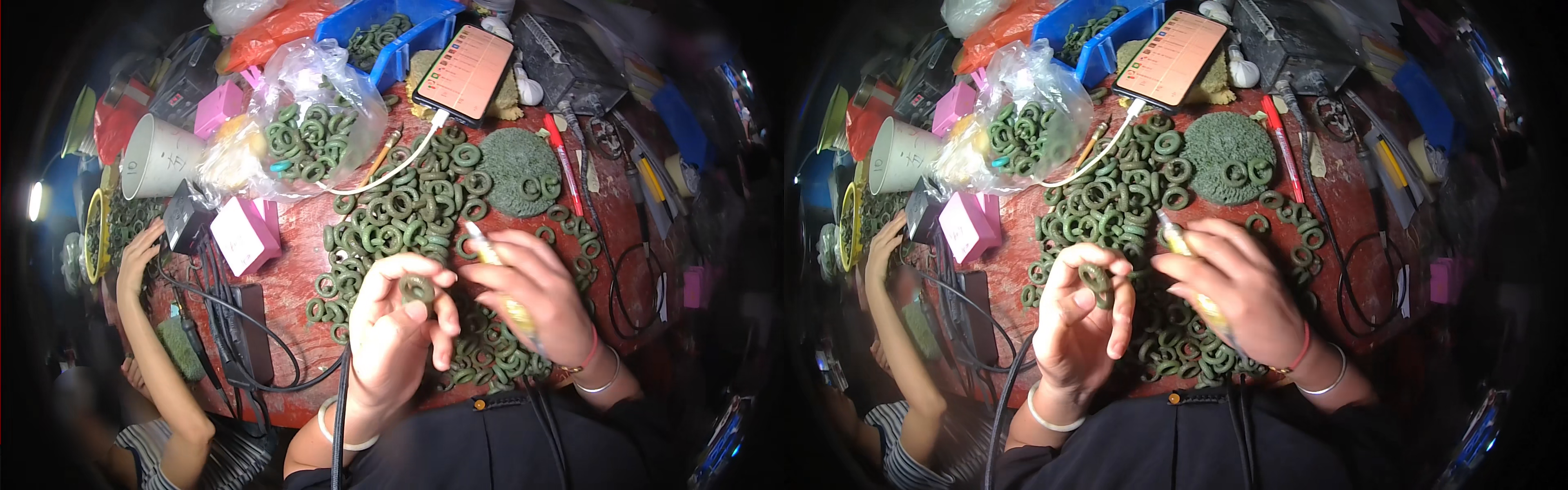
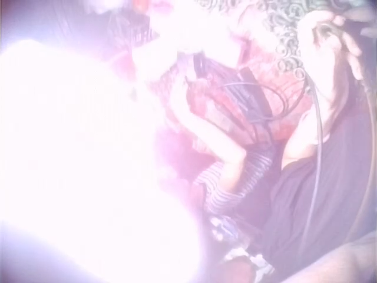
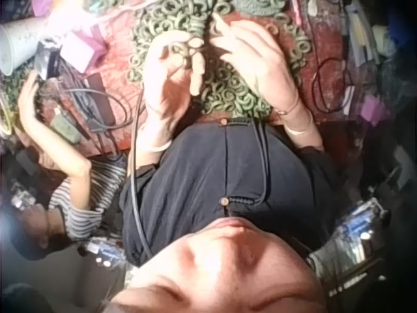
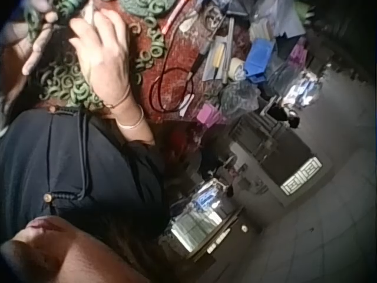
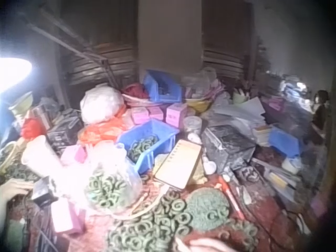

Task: Joining and finishing small green rings using a heated tool.

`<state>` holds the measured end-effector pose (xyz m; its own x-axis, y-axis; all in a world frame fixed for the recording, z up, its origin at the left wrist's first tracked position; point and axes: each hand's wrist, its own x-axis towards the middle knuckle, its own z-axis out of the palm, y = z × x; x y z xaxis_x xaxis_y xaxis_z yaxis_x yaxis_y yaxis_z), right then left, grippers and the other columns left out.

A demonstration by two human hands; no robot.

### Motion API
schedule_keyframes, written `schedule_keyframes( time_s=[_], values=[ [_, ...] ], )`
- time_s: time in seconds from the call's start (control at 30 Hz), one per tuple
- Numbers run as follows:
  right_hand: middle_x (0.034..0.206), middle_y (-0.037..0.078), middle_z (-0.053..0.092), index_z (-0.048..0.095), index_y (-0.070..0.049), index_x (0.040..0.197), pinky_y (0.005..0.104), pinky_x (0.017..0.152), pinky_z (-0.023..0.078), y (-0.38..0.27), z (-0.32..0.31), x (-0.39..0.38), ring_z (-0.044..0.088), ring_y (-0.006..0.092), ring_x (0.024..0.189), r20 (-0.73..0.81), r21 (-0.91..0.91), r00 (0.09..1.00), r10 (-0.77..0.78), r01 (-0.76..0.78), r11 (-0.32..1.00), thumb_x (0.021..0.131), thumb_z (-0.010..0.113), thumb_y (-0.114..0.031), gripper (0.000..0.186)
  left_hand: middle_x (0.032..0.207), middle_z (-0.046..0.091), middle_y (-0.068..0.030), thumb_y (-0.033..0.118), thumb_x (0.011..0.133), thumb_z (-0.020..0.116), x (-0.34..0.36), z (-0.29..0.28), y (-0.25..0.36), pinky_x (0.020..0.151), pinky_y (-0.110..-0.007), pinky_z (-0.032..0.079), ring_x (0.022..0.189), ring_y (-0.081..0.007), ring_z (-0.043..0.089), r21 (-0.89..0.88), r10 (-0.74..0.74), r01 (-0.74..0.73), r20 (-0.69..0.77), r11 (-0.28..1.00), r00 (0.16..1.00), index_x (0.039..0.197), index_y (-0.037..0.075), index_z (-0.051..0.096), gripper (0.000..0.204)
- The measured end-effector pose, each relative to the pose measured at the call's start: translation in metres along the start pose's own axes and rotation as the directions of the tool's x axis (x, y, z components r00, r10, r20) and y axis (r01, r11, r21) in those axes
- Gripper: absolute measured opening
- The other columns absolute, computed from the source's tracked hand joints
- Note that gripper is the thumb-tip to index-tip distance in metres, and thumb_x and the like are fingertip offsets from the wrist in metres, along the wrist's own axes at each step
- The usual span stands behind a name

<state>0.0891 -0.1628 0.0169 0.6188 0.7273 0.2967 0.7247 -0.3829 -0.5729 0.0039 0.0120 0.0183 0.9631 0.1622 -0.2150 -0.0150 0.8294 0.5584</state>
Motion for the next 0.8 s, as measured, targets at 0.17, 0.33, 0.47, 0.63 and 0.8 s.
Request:
schedule_keyframes(
  time_s=[0.17, 0.33, 0.47, 0.63, 0.8],
  values=[
    [0.104, 0.013, 0.061, 0.068, -0.005, 0.106, 0.0382, 0.087, 0.050, -0.003, 0.009, -0.002, 0.060, 0.0303, 0.104, 0.014, -0.134, 0.999, -0.030, 0.032, 0.991, 0.078, 0.063, -0.004, 0.029, 0.073, 0.053, -0.0098, 0.013, 0.100, 0.048, -0.003, 0.000, 0.001, 0.034, -0.019, 0.033, 0.036, -0.0090, 0.035, 0.247, -0.121, 0.140, -0.090, 0.959, 0.989, 0.099, 0.003, 0.049, 0.009],
    [0.091, 0.012, 0.060, 0.068, -0.001, 0.095, 0.0357, 0.078, 0.053, 0.002, 0.001, -0.009, 0.063, 0.0287, 0.091, -0.072, -0.054, 0.997, 0.036, -0.040, 0.998, 0.073, 0.065, 0.001, 0.023, 0.085, 0.061, -0.0124, 0.008, 0.098, 0.053, -0.001, 0.004, -0.004, 0.040, -0.018, 0.038, 0.058, -0.0102, 0.053, 0.300, -0.102, 0.137, -0.129, 0.944, 0.986, 0.100, 0.000, 0.054, 0.008],
    [0.086, 0.011, 0.067, 0.067, -0.002, 0.092, 0.0331, 0.070, 0.054, -0.003, -0.004, -0.005, 0.066, 0.0250, 0.077, -0.176, 0.323, 0.976, 0.127, -0.064, 0.944, 0.071, 0.075, 0.007, 0.024, 0.106, 0.061, -0.0133, -0.004, 0.091, 0.061, -0.001, -0.001, -0.008, 0.054, -0.020, 0.051, 0.078, -0.0127, 0.060, 0.419, -0.075, 0.074, -0.014, 0.905, 0.997, 0.116, -0.003, 0.055, 0.026],
    [0.090, 0.011, 0.069, 0.062, -0.004, 0.099, 0.0333, 0.073, 0.055, -0.003, -0.010, -0.008, 0.068, 0.0252, 0.081, -0.172, 0.383, 0.983, 0.069, 0.002, 0.924, 0.067, 0.081, 0.005, 0.039, 0.107, 0.059, -0.0093, -0.006, 0.087, 0.067, -0.003, 0.001, -0.010, 0.066, -0.021, 0.056, 0.089, -0.0118, 0.062, 0.439, -0.157, 0.107, 0.080, 0.892, 0.984, 0.123, -0.005, 0.053, 0.039],
    [0.095, 0.011, 0.069, 0.061, -0.003, 0.101, 0.0329, 0.074, 0.055, -0.005, -0.008, -0.007, 0.068, 0.0255, 0.084, -0.214, 0.369, 0.977, 0.027, 0.055, 0.928, 0.067, 0.080, 0.007, 0.040, 0.115, 0.048, -0.0081, -0.012, 0.085, 0.064, -0.001, 0.001, -0.006, 0.075, -0.021, 0.055, 0.095, -0.0115, 0.059, 0.479, -0.172, 0.092, 0.126, 0.873, 0.977, 0.123, -0.006, 0.054, 0.039]
  ],
)
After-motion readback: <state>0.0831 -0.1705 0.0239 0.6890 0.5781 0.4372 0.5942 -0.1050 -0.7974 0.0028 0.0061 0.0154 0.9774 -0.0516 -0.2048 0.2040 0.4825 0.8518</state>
